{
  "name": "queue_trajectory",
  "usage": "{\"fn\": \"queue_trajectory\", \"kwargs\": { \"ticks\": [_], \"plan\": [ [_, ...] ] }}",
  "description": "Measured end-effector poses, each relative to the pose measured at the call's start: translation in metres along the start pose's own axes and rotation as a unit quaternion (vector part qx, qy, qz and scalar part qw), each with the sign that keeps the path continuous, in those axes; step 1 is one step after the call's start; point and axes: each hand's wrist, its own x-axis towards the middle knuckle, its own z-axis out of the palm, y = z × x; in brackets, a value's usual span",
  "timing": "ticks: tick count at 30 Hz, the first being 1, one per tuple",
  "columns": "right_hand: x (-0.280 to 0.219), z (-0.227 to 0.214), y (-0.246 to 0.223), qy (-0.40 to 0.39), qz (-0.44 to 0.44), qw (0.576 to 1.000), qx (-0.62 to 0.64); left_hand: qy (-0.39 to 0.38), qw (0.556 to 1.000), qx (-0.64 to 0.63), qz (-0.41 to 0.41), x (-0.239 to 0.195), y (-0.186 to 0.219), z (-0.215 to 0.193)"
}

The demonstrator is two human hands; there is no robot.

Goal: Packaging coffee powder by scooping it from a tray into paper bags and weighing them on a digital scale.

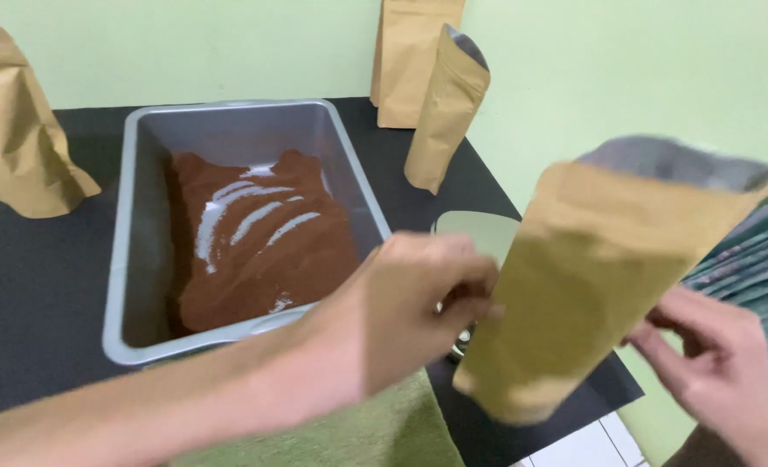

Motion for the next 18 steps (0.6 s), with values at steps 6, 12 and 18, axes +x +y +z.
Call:
{"fn": "queue_trajectory", "kwargs": {
  "ticks": [6,12,18],
  "plan": [
    [0.062,0.023,0.023,0.13,0.007,0.989,-0.075,0.038,0.997,-0.001,0.072,0.113,-0.048,0.007],
    [0.089,0.057,0.066,0.134,-0.015,0.991,-0.009,0.075,0.987,0.122,0.07,0.153,-0.113,0.017],
    [0.037,0.056,0.021,0.015,0.203,0.977,-0.069,-0.004,0.965,0.248,0.09,0.08,-0.045,-0.022]
  ]
}}
